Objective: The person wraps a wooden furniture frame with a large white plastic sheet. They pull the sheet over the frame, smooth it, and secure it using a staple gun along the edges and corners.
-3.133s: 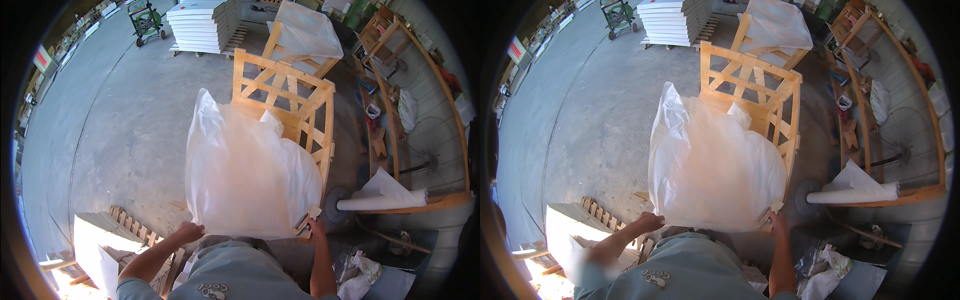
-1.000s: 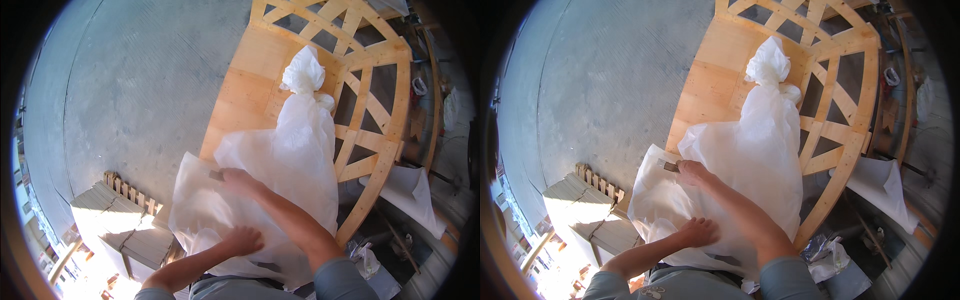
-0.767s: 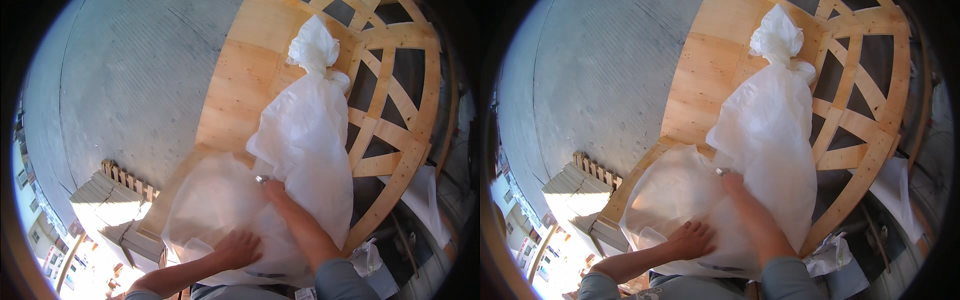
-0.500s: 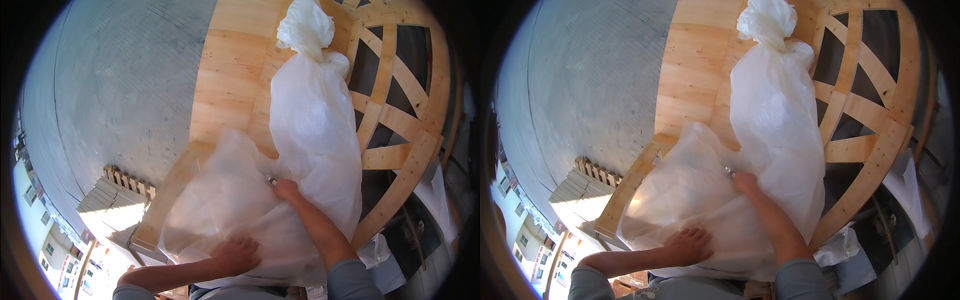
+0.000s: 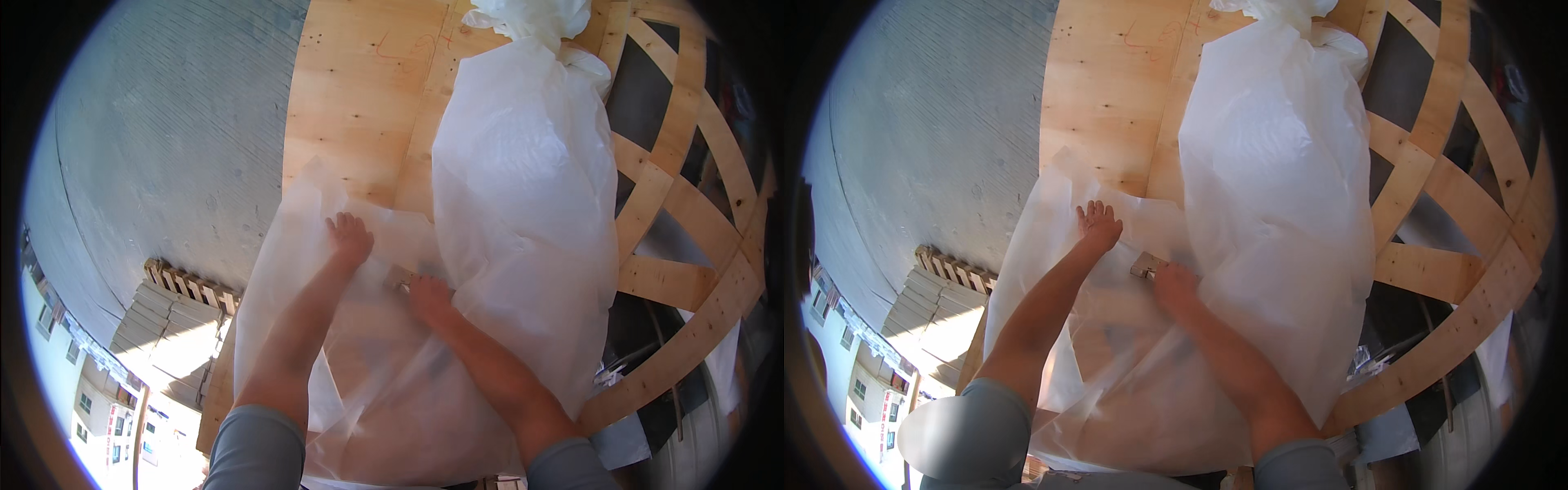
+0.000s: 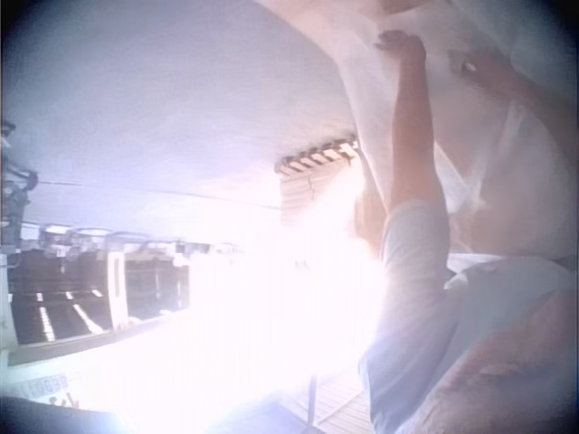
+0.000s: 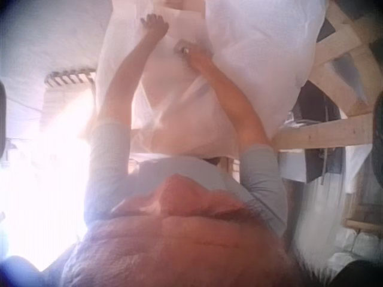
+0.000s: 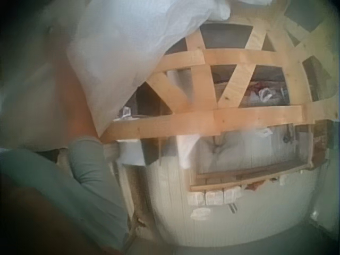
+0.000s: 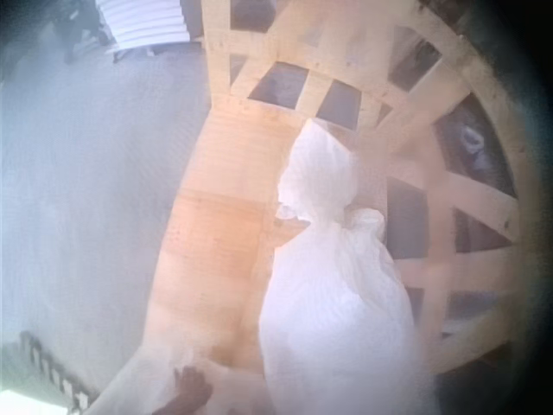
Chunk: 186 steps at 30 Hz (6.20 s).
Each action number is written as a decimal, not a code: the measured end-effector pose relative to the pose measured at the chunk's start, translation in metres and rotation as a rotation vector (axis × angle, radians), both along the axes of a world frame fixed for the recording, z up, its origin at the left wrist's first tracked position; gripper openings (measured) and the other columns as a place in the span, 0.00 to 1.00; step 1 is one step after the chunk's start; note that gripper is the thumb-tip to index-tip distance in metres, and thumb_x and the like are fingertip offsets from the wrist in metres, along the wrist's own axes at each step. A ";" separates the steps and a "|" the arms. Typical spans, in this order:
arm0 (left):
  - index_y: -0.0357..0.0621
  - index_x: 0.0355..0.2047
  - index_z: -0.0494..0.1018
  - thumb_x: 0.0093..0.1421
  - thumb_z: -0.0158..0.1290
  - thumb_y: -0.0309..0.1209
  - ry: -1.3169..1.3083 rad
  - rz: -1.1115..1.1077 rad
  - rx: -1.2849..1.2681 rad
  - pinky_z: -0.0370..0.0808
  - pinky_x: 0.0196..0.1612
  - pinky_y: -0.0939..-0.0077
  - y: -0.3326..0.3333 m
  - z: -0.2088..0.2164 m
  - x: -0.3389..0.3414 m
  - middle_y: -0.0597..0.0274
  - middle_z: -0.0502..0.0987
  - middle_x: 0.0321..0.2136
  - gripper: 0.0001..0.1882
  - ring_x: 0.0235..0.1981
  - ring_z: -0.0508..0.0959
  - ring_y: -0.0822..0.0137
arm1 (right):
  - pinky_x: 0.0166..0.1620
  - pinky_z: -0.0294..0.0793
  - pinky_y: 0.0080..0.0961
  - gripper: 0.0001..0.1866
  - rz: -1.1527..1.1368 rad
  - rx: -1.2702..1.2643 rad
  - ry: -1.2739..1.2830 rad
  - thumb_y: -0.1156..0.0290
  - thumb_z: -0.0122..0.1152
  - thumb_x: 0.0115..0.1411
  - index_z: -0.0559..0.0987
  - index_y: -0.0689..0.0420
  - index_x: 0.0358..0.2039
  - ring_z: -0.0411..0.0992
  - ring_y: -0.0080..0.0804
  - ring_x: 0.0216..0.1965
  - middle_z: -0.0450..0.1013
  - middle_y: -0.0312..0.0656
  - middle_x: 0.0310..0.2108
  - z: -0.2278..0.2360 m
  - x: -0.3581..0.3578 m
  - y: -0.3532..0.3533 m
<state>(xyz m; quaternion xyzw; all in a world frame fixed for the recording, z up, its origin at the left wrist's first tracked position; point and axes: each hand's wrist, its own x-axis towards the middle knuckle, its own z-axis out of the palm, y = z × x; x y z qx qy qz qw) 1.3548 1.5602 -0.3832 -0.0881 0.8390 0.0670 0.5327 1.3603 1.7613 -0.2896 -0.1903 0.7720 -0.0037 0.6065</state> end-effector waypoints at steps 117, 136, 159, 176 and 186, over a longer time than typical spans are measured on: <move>0.45 0.64 0.58 0.64 0.38 0.52 -0.207 0.059 0.610 0.46 0.64 0.38 0.236 0.053 0.039 0.49 0.57 0.65 0.33 0.67 0.54 0.49 | 0.51 0.70 0.43 0.26 -0.429 0.355 0.200 0.56 0.54 0.55 0.75 0.67 0.45 0.72 0.57 0.46 0.74 0.62 0.43 -0.061 -0.108 0.173; 0.47 0.59 0.63 0.63 0.41 0.47 -0.093 -0.013 0.817 0.59 0.59 0.38 0.263 0.078 0.036 0.51 0.61 0.61 0.27 0.64 0.59 0.51 | 0.38 0.75 0.42 0.20 -0.541 0.497 0.154 0.60 0.52 0.52 0.79 0.67 0.34 0.76 0.51 0.34 0.76 0.54 0.28 -0.150 -0.064 0.260; 0.49 0.57 0.67 0.66 0.40 0.50 -0.023 -0.027 0.843 0.54 0.61 0.40 0.280 0.084 0.049 0.53 0.63 0.60 0.26 0.64 0.58 0.53 | 0.30 0.77 0.47 0.16 -0.582 0.629 -0.285 0.62 0.55 0.53 0.78 0.63 0.35 0.76 0.44 0.31 0.76 0.50 0.32 -0.149 -0.066 0.265; 0.46 0.56 0.68 0.65 0.41 0.44 0.020 -0.106 0.883 0.56 0.59 0.41 0.276 0.081 0.051 0.52 0.64 0.59 0.23 0.63 0.60 0.52 | 0.33 0.77 0.47 0.18 -0.715 0.631 -0.260 0.62 0.57 0.53 0.76 0.62 0.41 0.76 0.44 0.36 0.75 0.50 0.37 -0.176 -0.073 0.271; 0.45 0.60 0.63 0.63 0.43 0.35 -0.095 -0.035 0.914 0.56 0.61 0.44 0.273 0.104 0.034 0.51 0.61 0.62 0.24 0.64 0.58 0.50 | 0.36 0.76 0.42 0.19 -0.704 0.562 -0.012 0.61 0.57 0.53 0.77 0.62 0.40 0.76 0.43 0.35 0.75 0.50 0.36 -0.185 -0.056 0.285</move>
